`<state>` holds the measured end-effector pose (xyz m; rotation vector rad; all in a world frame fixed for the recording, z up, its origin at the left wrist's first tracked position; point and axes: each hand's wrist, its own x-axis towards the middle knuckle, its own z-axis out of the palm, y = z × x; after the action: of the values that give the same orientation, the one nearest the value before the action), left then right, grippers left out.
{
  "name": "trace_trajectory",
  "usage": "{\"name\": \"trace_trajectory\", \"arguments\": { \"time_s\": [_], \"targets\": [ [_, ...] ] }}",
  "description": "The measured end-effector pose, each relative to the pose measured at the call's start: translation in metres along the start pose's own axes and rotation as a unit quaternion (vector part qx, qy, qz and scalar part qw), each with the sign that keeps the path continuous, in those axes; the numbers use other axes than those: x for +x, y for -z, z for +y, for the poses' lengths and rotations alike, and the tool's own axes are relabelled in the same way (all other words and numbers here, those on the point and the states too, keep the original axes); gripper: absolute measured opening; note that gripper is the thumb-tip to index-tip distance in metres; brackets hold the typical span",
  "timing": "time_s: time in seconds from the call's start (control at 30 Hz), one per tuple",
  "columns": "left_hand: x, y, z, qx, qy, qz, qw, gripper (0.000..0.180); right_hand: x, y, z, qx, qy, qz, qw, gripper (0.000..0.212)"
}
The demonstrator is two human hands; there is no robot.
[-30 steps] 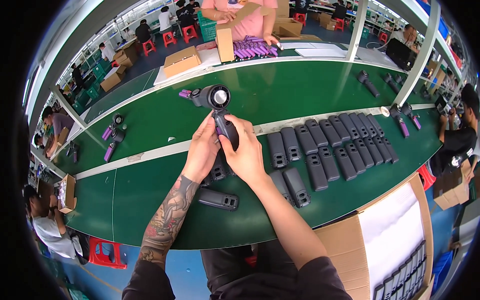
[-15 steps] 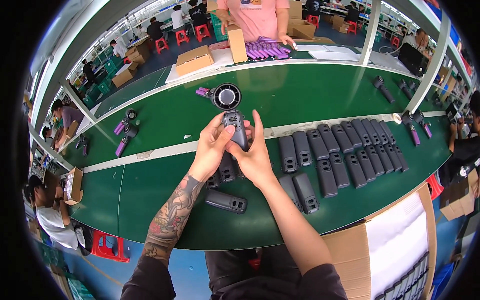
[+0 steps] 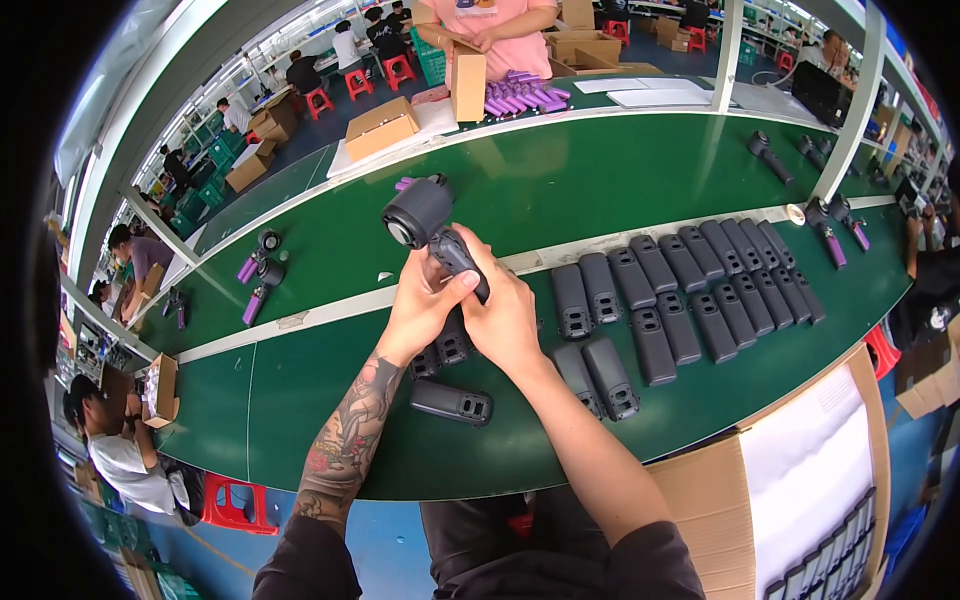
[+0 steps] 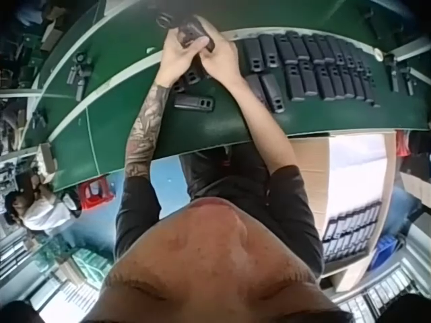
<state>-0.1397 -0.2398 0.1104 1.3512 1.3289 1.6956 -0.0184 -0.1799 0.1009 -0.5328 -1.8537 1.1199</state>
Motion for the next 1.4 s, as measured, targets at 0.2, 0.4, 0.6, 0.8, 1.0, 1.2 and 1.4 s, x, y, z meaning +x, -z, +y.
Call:
{"name": "trace_trajectory", "arguments": {
  "time_s": [0.2, 0.4, 0.6, 0.8, 1.0, 1.2, 1.4],
  "targets": [
    [-0.001, -0.005, -0.004, 0.027, 0.009, 0.028, 0.999, 0.059, -0.003, -0.007, 0.002, -0.052, 0.018, 0.049, 0.997, 0.070],
    [0.006, -0.012, -0.001, 0.034, 0.005, 0.006, 0.999, 0.053, -0.001, -0.004, 0.005, -0.043, -0.011, 0.071, 0.997, 0.065],
    [0.042, 0.038, -0.010, -0.015, 0.055, -0.014, 0.998, 0.046, 0.008, 0.005, -0.007, 0.247, -0.170, 0.027, 0.954, 0.046],
    [0.100, 0.095, -0.106, 0.106, 0.093, 0.093, 0.986, 0.059, 0.013, 0.022, 0.012, 0.618, -0.250, -0.067, 0.743, 0.040],
    [0.161, 0.097, -0.148, 0.258, 0.160, 0.135, 0.943, 0.072, 0.013, 0.022, 0.011, 0.518, -0.254, -0.032, 0.816, 0.044],
    [0.203, 0.108, -0.186, 0.372, 0.110, 0.100, 0.916, 0.072, 0.011, 0.012, 0.017, 0.044, -0.087, 0.030, 0.995, 0.051],
    [0.214, 0.113, -0.193, 0.374, 0.120, 0.028, 0.919, 0.067, 0.011, 0.013, 0.016, 0.059, -0.104, 0.024, 0.993, 0.054]
  ]
}}
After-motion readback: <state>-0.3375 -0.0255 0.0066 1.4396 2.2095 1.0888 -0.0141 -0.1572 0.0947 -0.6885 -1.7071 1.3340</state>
